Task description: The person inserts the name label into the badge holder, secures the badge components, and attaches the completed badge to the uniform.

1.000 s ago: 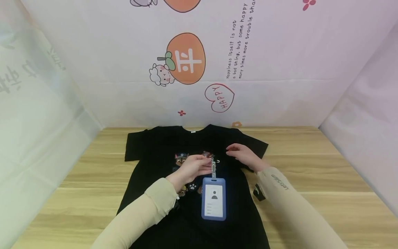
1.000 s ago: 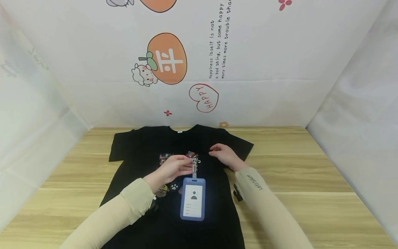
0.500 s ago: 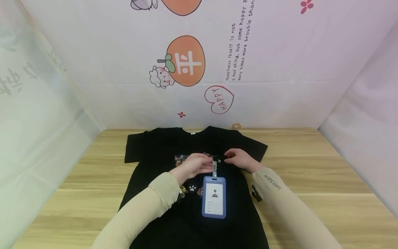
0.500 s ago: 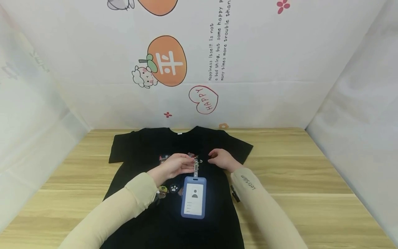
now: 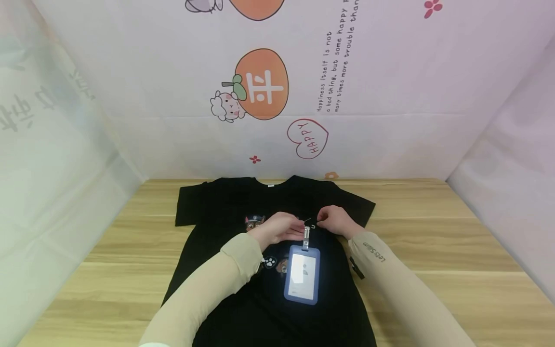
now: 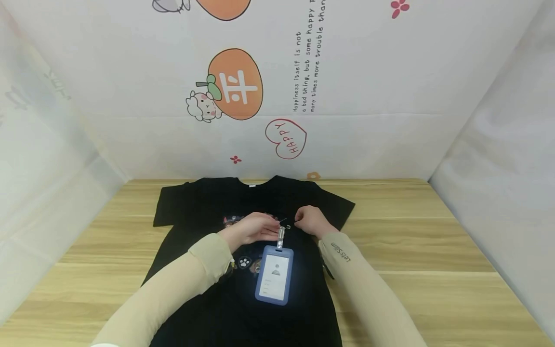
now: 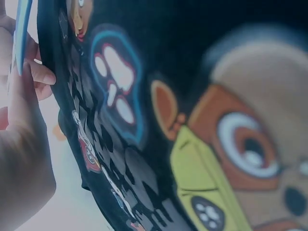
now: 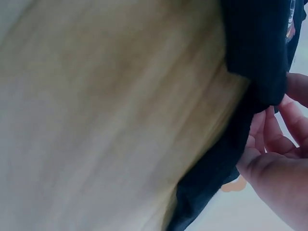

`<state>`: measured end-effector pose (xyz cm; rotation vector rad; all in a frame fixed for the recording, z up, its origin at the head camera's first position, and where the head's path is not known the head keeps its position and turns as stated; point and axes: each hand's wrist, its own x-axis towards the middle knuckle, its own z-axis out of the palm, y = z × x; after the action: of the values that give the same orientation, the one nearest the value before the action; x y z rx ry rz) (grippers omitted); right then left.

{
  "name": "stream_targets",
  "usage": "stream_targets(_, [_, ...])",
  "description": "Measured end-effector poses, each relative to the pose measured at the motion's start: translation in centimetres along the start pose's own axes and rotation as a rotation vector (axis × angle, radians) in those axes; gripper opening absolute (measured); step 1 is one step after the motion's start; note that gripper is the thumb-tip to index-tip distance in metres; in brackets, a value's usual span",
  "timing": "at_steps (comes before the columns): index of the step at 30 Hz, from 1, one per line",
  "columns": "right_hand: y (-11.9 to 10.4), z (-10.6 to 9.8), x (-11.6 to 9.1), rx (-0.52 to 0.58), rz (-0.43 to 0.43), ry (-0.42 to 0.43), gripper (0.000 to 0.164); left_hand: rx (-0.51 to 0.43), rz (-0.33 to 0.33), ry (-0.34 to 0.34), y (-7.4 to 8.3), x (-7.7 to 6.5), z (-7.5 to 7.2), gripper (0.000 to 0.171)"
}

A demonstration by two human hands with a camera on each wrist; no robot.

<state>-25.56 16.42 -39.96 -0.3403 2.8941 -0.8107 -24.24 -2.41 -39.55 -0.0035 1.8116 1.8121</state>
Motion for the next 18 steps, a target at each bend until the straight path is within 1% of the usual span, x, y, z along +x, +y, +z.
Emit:
stream_targets(4, [0.3,0.1,0.1,0.027,0.007,0.013,0.005,0.028,-0.025,0.005,-0.1,0.5,0.2,0.018])
stream_targets(7, [0.5,0.1,0.2,0.037,-0.013,0.016,0.006,0.046,-0.046,0.014,-0.2,0.9,0.3,0.018])
stream_targets(12, [0.7,-0.1,0.3,0.052,-0.021,0.023,0.007,0.076,-0.078,0.022,-0.4,1.6,0.4,0.019])
stream_targets(18, [0.8,-0.4,0.3,0.082,-0.012,0.026,0.009,0.098,-0.081,0.031,-0.2,2.0,0.3,0.02])
